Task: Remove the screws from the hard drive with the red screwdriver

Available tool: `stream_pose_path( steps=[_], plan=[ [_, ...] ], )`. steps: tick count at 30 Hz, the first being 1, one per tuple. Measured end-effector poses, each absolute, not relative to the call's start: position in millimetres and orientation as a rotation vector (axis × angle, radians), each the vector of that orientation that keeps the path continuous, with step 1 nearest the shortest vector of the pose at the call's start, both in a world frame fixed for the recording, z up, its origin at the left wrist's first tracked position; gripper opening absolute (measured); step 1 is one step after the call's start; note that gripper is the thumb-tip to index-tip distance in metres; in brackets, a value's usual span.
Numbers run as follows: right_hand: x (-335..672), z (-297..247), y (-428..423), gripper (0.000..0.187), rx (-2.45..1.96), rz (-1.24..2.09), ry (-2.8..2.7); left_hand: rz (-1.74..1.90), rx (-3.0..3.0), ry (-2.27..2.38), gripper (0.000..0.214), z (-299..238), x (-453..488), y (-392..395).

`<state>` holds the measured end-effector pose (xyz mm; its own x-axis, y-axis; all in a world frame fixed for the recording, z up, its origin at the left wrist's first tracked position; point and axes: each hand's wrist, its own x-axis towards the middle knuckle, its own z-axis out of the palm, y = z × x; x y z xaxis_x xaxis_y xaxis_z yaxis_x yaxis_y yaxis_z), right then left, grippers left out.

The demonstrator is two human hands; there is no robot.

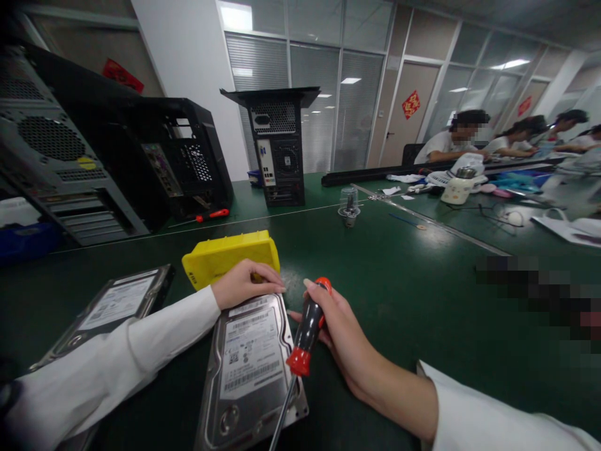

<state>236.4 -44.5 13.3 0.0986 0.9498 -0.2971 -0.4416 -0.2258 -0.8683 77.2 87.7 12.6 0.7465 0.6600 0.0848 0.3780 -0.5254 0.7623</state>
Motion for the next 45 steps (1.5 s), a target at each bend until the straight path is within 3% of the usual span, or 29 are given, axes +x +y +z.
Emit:
stream_pose_path(
  steps=[9, 15, 28, 37, 45],
  plan=[
    [248.0, 23.2, -38.3, 0.03, -1.103, 1.382, -0.5, 0.342, 2.091, 0.725, 0.032, 13.2, 71.0, 98.2],
    [277.0, 55.1, -2.5, 0.027, -1.049, 1.072, -0.504, 0.266, 2.042, 0.617, 0.03, 13.1, 65.5, 106.3],
    [256.5, 135.3, 76.3, 0.031, -0.721, 0.277, -1.38, 0.387, 2.033, 0.461, 0.022, 6.8, 62.6, 109.2],
    [255.3, 179.9, 100.1, 0.034, -0.752, 0.451, -2.419, 0.472, 2.034, 0.399, 0.021, 7.2, 68.5, 105.3],
    [272.4, 191.4, 114.8, 0.03, -0.623, 0.574, -2.6, 0.446, 1.964, 0.378, 0.019, 11.6, 68.3, 104.5]
  ],
)
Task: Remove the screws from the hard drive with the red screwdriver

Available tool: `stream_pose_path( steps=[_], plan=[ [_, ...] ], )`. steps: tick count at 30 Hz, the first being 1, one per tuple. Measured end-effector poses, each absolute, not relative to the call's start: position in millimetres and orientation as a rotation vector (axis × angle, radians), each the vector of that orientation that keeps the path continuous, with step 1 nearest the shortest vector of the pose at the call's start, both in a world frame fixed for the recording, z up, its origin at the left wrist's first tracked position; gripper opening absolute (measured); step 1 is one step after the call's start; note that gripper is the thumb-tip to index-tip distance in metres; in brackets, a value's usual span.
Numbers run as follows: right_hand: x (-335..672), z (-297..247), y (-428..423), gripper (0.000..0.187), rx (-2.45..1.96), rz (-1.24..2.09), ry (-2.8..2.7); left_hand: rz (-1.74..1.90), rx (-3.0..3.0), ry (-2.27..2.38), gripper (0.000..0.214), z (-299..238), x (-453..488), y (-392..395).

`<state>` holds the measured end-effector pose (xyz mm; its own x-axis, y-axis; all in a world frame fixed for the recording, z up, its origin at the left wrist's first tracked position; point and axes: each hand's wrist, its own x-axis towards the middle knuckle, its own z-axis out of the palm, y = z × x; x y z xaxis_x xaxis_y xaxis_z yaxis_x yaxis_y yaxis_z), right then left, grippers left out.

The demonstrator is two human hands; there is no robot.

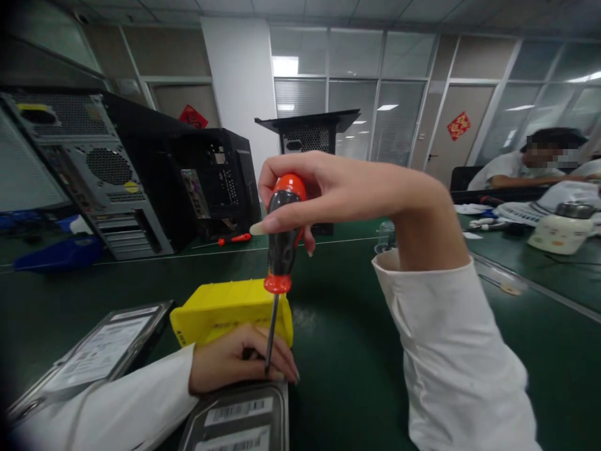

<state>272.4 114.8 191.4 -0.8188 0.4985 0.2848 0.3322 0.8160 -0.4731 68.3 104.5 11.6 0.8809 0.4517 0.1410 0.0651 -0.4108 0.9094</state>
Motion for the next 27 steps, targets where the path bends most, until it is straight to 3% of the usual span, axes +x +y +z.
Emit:
stream_pose_path(
  steps=[8, 14, 27],
  plan=[
    [271.5, 188.9, 119.6, 0.037, -0.744, 0.458, -2.653, 0.417, 1.979, 0.429, 0.019, 13.9, 69.3, 102.2],
    [268.8, 187.5, 119.7, 0.031, -0.867, 0.791, -2.573, 0.483, 1.958, 0.438, 0.017, 7.4, 69.3, 100.8],
    [267.7, 186.6, 121.2, 0.032, -0.797, 0.639, -2.694, 0.427, 2.011, 0.423, 0.022, 10.6, 67.4, 101.2]
  ],
)
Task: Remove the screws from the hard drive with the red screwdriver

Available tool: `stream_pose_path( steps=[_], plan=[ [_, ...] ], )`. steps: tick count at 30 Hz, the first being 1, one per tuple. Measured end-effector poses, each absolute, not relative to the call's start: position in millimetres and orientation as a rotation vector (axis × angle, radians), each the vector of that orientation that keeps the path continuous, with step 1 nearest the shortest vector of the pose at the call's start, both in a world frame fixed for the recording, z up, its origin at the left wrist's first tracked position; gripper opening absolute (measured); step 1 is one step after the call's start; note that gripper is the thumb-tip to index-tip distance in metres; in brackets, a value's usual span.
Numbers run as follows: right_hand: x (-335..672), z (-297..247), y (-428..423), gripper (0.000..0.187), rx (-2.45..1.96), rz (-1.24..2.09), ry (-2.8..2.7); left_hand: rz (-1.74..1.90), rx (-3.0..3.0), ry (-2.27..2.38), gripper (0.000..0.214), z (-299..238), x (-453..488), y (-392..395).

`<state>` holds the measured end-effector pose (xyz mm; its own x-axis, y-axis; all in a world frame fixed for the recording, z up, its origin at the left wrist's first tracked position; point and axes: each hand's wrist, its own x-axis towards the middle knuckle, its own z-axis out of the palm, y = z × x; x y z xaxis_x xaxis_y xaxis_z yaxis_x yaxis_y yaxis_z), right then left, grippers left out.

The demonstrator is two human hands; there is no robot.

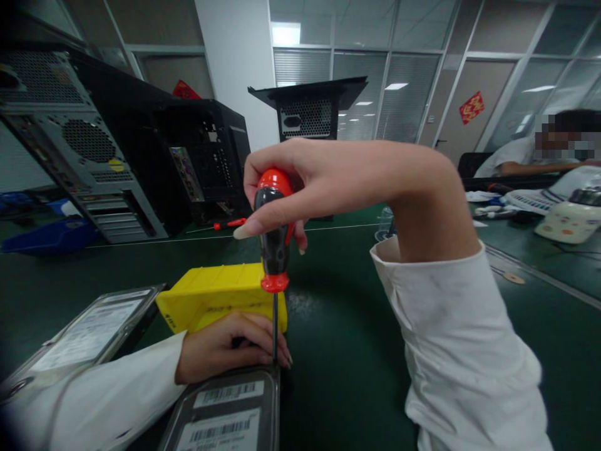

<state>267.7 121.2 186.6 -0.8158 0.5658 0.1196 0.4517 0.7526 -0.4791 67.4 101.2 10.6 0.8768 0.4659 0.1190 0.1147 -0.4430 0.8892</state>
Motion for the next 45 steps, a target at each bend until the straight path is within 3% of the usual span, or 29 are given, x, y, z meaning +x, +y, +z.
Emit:
stream_pose_path(
  steps=[6, 28, 40, 45],
  plan=[
    [268.7, 186.2, 121.2, 0.034, -0.77, 0.71, -2.673, 0.428, 2.016, 0.402, 0.022, 10.5, 66.9, 101.3],
    [269.7, 190.9, 115.8, 0.04, -0.747, 0.448, -2.838, 0.483, 2.014, 0.419, 0.016, 8.7, 66.9, 101.2],
    [269.8, 190.5, 115.2, 0.043, -0.825, 0.474, -2.82, 0.322, 2.024, 0.546, 0.025, 10.3, 64.1, 102.1],
    [272.8, 190.5, 111.0, 0.034, -0.752, 0.466, -2.776, 0.318, 2.025, 0.535, 0.025, 9.3, 63.7, 101.7]
  ],
)
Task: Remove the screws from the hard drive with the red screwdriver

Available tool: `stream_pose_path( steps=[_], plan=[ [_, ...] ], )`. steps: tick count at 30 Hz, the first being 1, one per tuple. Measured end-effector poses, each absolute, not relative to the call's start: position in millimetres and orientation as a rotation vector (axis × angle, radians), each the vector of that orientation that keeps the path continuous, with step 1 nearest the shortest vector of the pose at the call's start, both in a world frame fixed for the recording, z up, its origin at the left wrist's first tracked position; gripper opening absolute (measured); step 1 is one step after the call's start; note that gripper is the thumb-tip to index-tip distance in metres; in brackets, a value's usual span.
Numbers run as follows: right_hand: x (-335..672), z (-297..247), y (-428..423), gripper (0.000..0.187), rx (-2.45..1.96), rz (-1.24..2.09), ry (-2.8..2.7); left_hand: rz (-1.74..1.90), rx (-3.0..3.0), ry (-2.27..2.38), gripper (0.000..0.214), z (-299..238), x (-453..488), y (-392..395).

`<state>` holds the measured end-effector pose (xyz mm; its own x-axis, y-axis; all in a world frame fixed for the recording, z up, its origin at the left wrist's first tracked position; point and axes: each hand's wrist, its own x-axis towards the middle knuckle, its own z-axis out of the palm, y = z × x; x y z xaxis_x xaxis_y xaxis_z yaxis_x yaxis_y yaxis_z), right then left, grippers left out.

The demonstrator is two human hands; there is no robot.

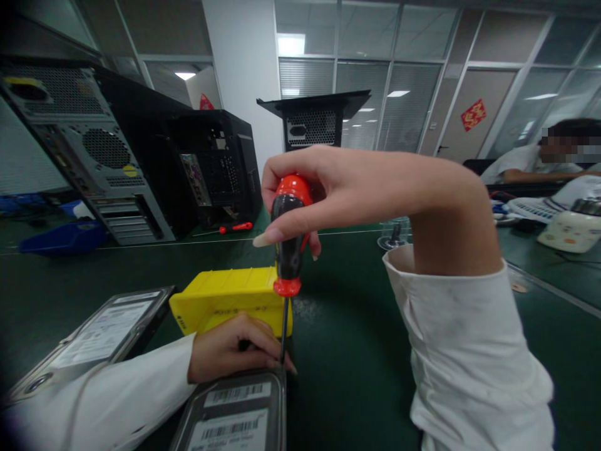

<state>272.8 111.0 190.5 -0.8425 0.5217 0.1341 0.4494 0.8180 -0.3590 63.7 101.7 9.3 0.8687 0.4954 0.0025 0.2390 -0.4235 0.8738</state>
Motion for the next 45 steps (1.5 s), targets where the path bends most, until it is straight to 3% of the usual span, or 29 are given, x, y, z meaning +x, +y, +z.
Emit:
stream_pose_path(
  steps=[5, 29, 45],
  plan=[
    [273.8, 191.9, 107.7, 0.029, -0.813, 0.47, -2.769, 0.344, 2.019, 0.521, 0.026, 8.8, 63.8, 102.2],
    [271.8, 192.2, 111.4, 0.044, -0.825, 0.424, -2.812, 0.329, 1.995, 0.578, 0.022, 7.5, 62.5, 100.3],
    [271.8, 192.5, 109.6, 0.038, -0.802, 0.525, -2.811, 0.325, 2.017, 0.584, 0.024, 7.9, 62.9, 101.1]
  ],
)
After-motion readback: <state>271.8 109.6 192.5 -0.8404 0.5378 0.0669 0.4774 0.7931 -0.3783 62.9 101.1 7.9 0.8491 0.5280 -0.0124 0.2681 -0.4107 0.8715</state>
